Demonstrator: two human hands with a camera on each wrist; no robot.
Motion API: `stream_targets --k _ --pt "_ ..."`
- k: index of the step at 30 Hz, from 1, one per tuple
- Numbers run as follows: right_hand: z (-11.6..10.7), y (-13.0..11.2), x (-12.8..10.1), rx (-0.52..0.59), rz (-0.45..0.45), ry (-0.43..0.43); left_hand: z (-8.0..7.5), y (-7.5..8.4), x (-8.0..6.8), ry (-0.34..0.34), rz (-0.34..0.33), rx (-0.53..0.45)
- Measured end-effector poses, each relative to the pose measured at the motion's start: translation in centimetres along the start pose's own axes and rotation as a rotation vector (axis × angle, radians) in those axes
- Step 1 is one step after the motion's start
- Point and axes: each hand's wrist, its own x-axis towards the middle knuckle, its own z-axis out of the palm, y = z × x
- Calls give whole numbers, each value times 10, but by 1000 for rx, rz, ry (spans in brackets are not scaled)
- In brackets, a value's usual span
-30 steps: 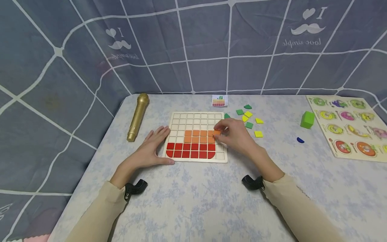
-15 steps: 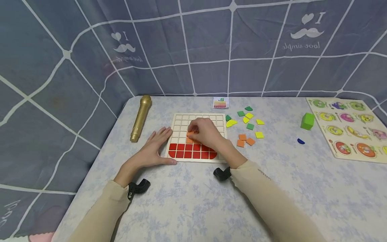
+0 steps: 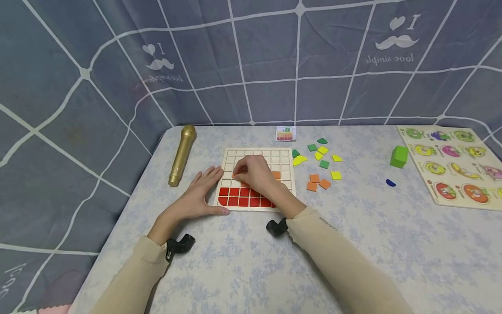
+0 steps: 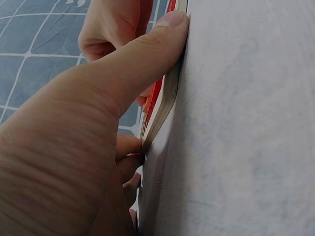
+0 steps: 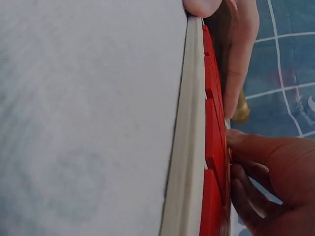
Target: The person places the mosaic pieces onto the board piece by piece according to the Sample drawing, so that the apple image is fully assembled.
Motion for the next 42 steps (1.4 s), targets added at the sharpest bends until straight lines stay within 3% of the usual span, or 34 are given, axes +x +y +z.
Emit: stream_targets --k 7,13,29,34,42 --pt "-4 -1 -9 -86 -22 -29 -1 2 -1 6 -1 3" --pt "-16 9 -25 -86 -51 -22 0 2 0 -2 -2 0" --pt "-88 59 -90 -77 51 52 1 -4 0 2 -2 12" --pt "-108 67 -102 -98 138 -6 -1 -3 0 5 2 10" --pt "-136 75 -109 -192 199 -120 -2 1 0 1 1 -6"
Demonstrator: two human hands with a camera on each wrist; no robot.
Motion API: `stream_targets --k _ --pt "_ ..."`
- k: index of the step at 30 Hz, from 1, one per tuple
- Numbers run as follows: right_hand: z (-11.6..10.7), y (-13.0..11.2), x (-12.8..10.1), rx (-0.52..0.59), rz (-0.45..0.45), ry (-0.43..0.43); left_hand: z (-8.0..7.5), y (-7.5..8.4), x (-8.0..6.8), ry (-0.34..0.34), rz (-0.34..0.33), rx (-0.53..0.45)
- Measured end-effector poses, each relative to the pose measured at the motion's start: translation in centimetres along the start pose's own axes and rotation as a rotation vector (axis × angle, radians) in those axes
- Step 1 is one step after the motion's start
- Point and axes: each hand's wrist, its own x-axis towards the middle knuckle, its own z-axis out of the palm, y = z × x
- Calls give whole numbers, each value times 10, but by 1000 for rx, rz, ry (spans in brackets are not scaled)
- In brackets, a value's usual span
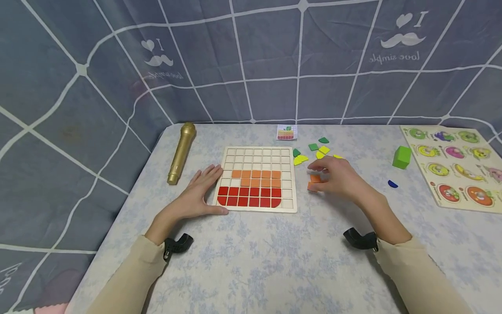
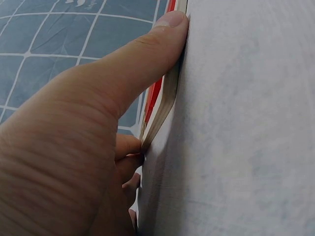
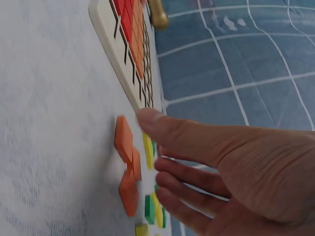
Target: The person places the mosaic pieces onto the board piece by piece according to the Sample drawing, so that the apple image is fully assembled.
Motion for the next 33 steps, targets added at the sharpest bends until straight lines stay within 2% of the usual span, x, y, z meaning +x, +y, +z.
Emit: stream_targets --k 6,15,33 --pt "-1 7 -1 -45 4 -37 1 0 -1 -2 -7 3" --pt "0 12 1 -12 -17 -12 0 -2 1 -4 -8 7" --pt "11 20 3 -22 -133 48 1 -2 1 -1 -11 3"
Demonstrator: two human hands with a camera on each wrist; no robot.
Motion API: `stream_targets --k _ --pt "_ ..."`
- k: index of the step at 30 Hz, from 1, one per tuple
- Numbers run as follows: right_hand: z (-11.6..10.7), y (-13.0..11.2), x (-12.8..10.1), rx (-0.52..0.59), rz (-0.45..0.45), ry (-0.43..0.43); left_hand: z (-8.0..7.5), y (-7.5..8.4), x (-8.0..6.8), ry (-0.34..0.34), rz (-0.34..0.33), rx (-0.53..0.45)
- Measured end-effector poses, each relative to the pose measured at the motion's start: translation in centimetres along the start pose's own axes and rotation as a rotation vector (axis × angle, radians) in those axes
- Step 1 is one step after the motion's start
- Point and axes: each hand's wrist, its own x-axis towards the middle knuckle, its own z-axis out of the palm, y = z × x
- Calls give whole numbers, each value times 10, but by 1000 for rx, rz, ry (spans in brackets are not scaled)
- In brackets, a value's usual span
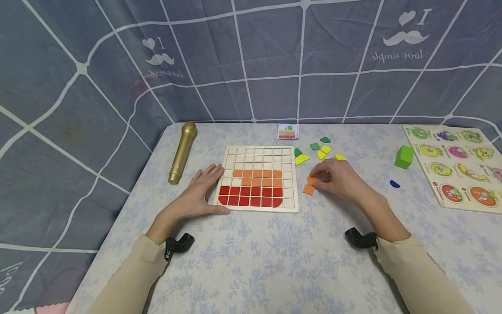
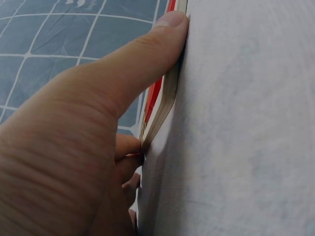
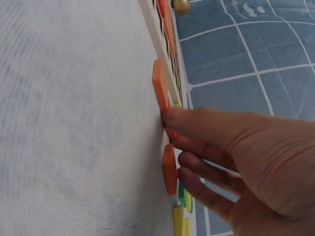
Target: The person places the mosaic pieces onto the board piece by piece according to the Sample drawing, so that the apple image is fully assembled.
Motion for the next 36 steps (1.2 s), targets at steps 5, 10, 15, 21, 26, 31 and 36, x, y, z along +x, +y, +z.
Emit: stream_targets --k 5,10,15,21,26,31,36 --pt "2 0 3 -20 -12 35 0 0 0 -2 -1 9" --pt "8 -15 17 3 -15 52 0 -1 -2 4 -7 10" --pt "20 -45 37 49 -39 38 1 0 -1 1 2 4" --pt "46 -85 64 67 -114 39 1 1 0 4 3 2" --pt "68 -111 80 78 -132 -5 1 1 0 1 2 -4" --pt "82 -125 89 76 -138 -5 1 0 1 3 11 -2" --pt "88 -133 92 86 -153 19 0 -1 0 3 10 -2"
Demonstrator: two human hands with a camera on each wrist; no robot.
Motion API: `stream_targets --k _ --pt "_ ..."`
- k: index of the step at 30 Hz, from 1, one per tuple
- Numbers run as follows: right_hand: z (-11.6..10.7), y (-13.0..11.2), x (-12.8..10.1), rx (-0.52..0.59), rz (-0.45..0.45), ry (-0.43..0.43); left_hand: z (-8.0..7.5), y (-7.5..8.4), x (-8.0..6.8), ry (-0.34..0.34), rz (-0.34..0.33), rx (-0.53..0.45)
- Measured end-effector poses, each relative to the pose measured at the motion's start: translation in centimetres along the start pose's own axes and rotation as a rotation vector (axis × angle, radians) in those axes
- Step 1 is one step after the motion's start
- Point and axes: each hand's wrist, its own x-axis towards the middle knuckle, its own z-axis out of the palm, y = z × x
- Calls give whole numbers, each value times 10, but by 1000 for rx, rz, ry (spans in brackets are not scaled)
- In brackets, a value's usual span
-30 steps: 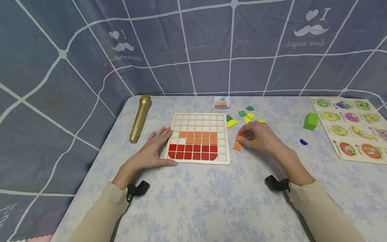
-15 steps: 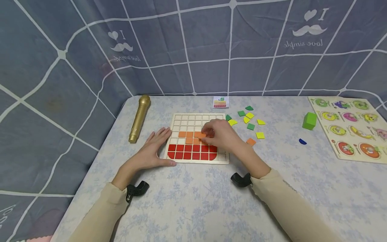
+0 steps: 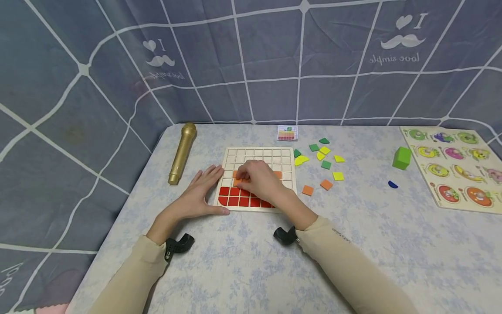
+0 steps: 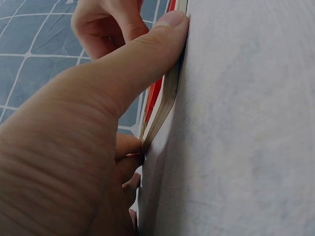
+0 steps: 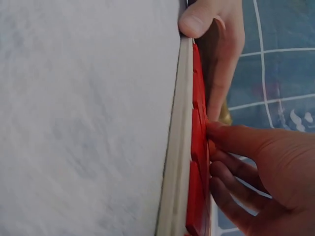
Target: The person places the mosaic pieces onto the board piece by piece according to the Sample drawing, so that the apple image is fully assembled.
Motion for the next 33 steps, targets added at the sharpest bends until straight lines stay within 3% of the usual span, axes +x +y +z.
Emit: stream_targets --k 15,24,33 --pt "2 -3 -5 -26 -40 36 -2 0 1 0 -2 0" --pt "-24 14 -26 48 -19 68 -1 0 2 4 -5 1" --pt "-59 44 -65 59 45 69 -2 2 0 -4 -6 -5"
